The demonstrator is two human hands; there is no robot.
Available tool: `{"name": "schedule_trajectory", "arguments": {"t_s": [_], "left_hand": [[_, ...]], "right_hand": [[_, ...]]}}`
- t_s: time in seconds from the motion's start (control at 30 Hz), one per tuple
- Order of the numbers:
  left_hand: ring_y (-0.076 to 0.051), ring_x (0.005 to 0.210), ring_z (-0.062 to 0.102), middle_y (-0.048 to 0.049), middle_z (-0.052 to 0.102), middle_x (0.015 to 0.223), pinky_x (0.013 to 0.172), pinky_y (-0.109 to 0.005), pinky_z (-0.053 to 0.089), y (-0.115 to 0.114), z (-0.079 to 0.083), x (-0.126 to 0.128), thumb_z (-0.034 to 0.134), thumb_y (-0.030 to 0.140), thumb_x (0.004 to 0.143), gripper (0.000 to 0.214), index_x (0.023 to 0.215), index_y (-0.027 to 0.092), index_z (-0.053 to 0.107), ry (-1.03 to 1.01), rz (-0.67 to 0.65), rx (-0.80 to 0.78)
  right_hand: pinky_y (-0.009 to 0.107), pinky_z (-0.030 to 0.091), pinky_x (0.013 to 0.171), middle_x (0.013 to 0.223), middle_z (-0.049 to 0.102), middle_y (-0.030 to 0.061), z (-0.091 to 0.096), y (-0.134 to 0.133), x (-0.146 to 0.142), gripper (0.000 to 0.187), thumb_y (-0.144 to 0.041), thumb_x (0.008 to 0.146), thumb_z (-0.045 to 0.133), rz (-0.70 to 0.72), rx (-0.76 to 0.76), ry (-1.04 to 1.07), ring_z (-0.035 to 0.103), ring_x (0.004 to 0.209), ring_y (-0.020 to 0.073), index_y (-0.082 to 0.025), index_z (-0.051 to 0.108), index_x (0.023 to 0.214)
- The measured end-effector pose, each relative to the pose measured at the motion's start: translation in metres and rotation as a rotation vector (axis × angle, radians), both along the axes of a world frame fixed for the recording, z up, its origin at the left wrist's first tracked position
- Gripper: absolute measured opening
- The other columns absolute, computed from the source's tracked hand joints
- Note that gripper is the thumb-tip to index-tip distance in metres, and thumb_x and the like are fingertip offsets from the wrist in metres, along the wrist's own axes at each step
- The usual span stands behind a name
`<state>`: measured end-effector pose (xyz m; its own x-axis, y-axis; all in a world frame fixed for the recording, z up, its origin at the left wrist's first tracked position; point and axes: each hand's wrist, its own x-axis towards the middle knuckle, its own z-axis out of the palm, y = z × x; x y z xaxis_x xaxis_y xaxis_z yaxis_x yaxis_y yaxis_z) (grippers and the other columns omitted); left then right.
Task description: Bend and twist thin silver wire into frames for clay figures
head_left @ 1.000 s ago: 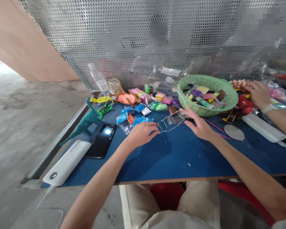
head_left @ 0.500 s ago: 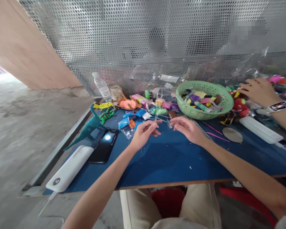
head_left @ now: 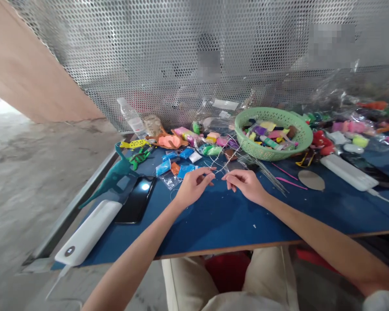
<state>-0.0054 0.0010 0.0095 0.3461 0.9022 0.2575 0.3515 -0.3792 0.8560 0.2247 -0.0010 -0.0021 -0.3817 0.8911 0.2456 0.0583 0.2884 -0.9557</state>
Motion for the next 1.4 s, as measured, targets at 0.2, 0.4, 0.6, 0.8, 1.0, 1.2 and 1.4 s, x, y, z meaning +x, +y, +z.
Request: {"name": "schedule_trajectory", "arguments": {"t_s": [0.2, 0.4, 0.6, 0.8, 1.0, 1.2, 1.4], "left_hand": [[-0.021, 0.098, 0.071, -0.0068, 0.072, 0.114, 0.079, -0.033, 0.059, 0.000, -0.001, 0.004, 0.058, 0.045, 0.096, 0.026, 0.099, 0.022, 0.069, 0.122, 0.009, 0.163], [-0.021, 0.098, 0.064, -0.0060, 0.066, 0.103, 0.088, -0.038, 0.053, -0.004, 0.004, 0.001, 0.073, 0.044, 0.087, 0.034, 0.105, 0.021, 0.056, 0.213, 0.247, 0.420], [-0.027, 0.119, 0.059, -0.0103, 0.065, 0.123, 0.102, -0.045, 0.048, -0.011, 0.006, 0.007, 0.077, 0.042, 0.084, 0.047, 0.121, 0.023, 0.055, 0.290, 0.165, 0.612], [-0.021, 0.097, 0.066, -0.0042, 0.072, 0.101, 0.089, -0.039, 0.052, -0.014, 0.002, 0.011, 0.074, 0.034, 0.088, 0.035, 0.118, 0.024, 0.060, 0.294, 0.100, 0.652], [-0.016, 0.083, 0.068, -0.0049, 0.074, 0.105, 0.080, -0.033, 0.054, -0.011, 0.000, 0.010, 0.071, 0.027, 0.091, 0.032, 0.121, 0.024, 0.063, 0.252, 0.036, 0.673], [-0.017, 0.086, 0.070, -0.0033, 0.077, 0.110, 0.080, -0.034, 0.052, -0.009, 0.003, 0.005, 0.066, 0.020, 0.092, 0.023, 0.115, 0.025, 0.067, 0.342, 0.002, 0.743], [-0.016, 0.081, 0.067, -0.0024, 0.076, 0.102, 0.079, -0.033, 0.051, -0.009, 0.008, 0.003, 0.065, 0.017, 0.090, 0.020, 0.109, 0.024, 0.067, 0.340, -0.038, 0.718]], "right_hand": [[0.029, 0.043, 0.053, 0.064, 0.062, 0.0015, -0.004, -0.001, 0.003, 0.033, -0.049, 0.094, 0.060, -0.051, 0.009, 0.031, 0.051, 0.054, 0.0139, -0.021, 0.077, 0.095], [0.029, 0.039, 0.051, 0.061, 0.060, 0.0010, -0.003, 0.000, 0.006, 0.031, -0.046, 0.093, 0.063, -0.072, -0.012, 0.080, 0.047, 0.052, 0.0131, -0.019, 0.077, 0.094], [0.029, 0.039, 0.052, 0.059, 0.059, 0.0003, -0.003, 0.000, 0.009, 0.031, -0.047, 0.091, 0.066, -0.002, -0.082, 0.112, 0.047, 0.053, 0.0129, -0.019, 0.078, 0.092], [0.028, 0.033, 0.053, 0.057, 0.051, -0.0014, -0.003, -0.003, 0.007, 0.028, -0.044, 0.086, 0.072, 0.009, -0.158, 0.154, 0.043, 0.055, 0.0116, -0.017, 0.080, 0.090], [0.027, 0.028, 0.053, 0.056, 0.045, -0.0033, -0.008, 0.004, 0.011, 0.026, -0.039, 0.086, 0.075, 0.132, -0.307, 0.240, 0.037, 0.054, 0.0088, -0.014, 0.080, 0.091], [0.026, 0.035, 0.052, 0.056, 0.052, -0.0024, -0.007, 0.004, 0.013, 0.024, -0.037, 0.086, 0.076, 0.181, -0.312, 0.207, 0.044, 0.053, 0.0096, -0.014, 0.079, 0.093], [0.027, 0.046, 0.053, 0.059, 0.062, -0.0004, -0.004, 0.000, 0.010, 0.025, -0.040, 0.091, 0.069, 0.090, -0.153, 0.148, 0.056, 0.053, 0.0126, -0.016, 0.075, 0.097]]}}
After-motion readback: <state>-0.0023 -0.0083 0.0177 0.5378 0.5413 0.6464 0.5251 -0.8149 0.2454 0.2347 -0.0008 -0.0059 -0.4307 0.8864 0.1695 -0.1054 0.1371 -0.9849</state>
